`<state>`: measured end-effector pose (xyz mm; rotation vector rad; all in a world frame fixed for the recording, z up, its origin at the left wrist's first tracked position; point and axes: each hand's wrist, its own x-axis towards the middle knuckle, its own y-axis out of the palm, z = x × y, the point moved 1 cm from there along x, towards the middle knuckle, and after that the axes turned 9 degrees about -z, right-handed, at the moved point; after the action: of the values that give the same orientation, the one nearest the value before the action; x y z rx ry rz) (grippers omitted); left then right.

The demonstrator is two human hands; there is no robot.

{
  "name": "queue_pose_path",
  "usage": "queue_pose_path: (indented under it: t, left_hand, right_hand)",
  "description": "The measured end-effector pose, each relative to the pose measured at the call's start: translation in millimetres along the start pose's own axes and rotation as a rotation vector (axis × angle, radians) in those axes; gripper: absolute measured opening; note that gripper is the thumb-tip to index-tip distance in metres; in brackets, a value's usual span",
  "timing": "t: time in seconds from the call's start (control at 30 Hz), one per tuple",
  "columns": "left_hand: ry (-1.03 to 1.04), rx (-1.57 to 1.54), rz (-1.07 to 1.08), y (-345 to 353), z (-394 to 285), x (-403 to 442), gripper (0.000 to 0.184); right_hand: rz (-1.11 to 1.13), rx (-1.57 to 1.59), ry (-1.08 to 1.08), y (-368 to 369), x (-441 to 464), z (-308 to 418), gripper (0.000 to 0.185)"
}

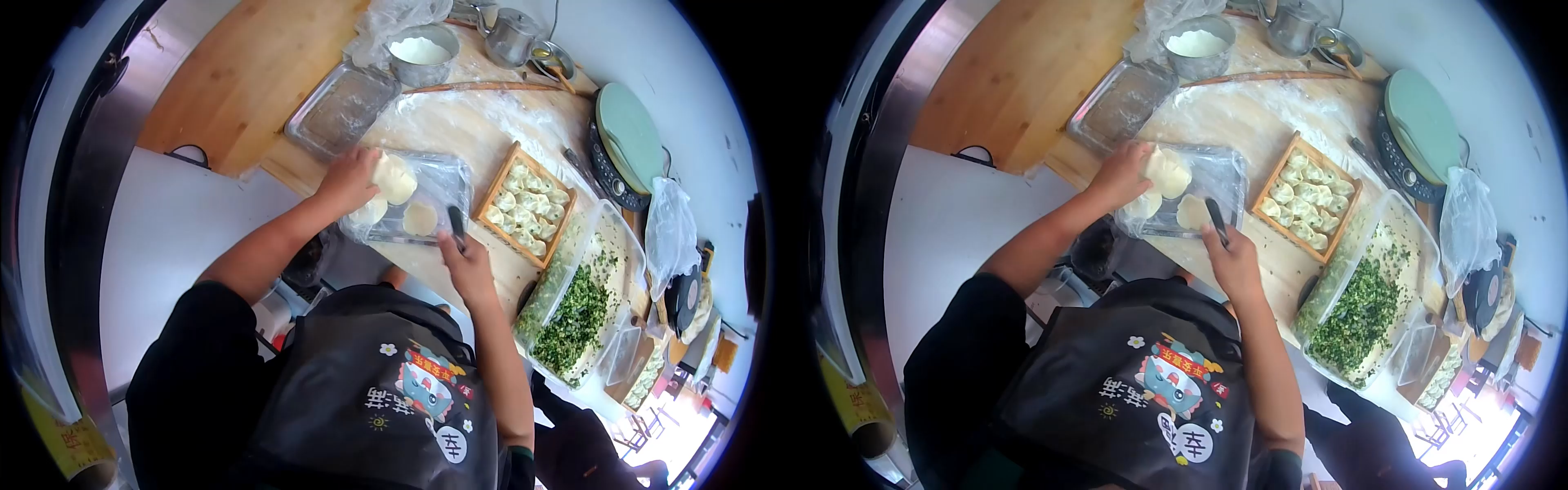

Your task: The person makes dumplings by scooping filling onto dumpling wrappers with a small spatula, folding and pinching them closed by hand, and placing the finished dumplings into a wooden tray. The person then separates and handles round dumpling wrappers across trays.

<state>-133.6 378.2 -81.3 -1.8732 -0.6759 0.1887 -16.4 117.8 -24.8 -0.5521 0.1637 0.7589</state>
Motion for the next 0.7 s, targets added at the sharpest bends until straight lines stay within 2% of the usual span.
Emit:
queue_pose_path:
  t: [0.07,0.1,0.17,0.3,0.4,0.47,0.57,0.7]
  left_hand:
    - [-0.113,-0.066,-0.047,7.4,11.8,-1.2,0.054]
    - [-0.169,-0.097,-0.071,9.7,17.8,-1.7,0.052]
    - [-0.088,-0.104,-0.103,14.3,23.4,-5.0,0.047]
    - [-0.045,-0.031,-0.186,11.9,8.4,-8.6,0.035]
    - [0.128,-0.025,-0.243,-4.1,-2.0,-5.7,0.028]
    - [-0.069,-0.322,-0.111,-3.4,-1.5,-9.4,0.023]
    - [-0.335,-0.727,0.056,-8.1,-13.6,-11.5,0.018]
    - [-0.707,-1.313,0.209,-16.3,-46.4,-8.1,0.02]
  right_hand:
    - [0.065,0.086,-0.043,34.2,34.4,-19.1,0.042]
    - [0.028,0.062,-0.108,47.0,48.8,-20.5,0.041]
    - [-0.048,0.018,-0.236,67.8,74.1,-16.6,0.04]
    - [-0.028,-0.066,-0.139,92.3,100.9,-6.1,0.035]
    - [-0.058,-0.012,-0.091,98.1,103.9,-1.7,0.033]
    - [-0.095,0.076,-0.045,85.6,85.3,12.6,0.03]
    - [-0.171,0.221,-0.15,80.7,69.5,9.0,0.025]
    - [-0.172,0.264,-0.217,69.5,44.1,23.0,0.029]
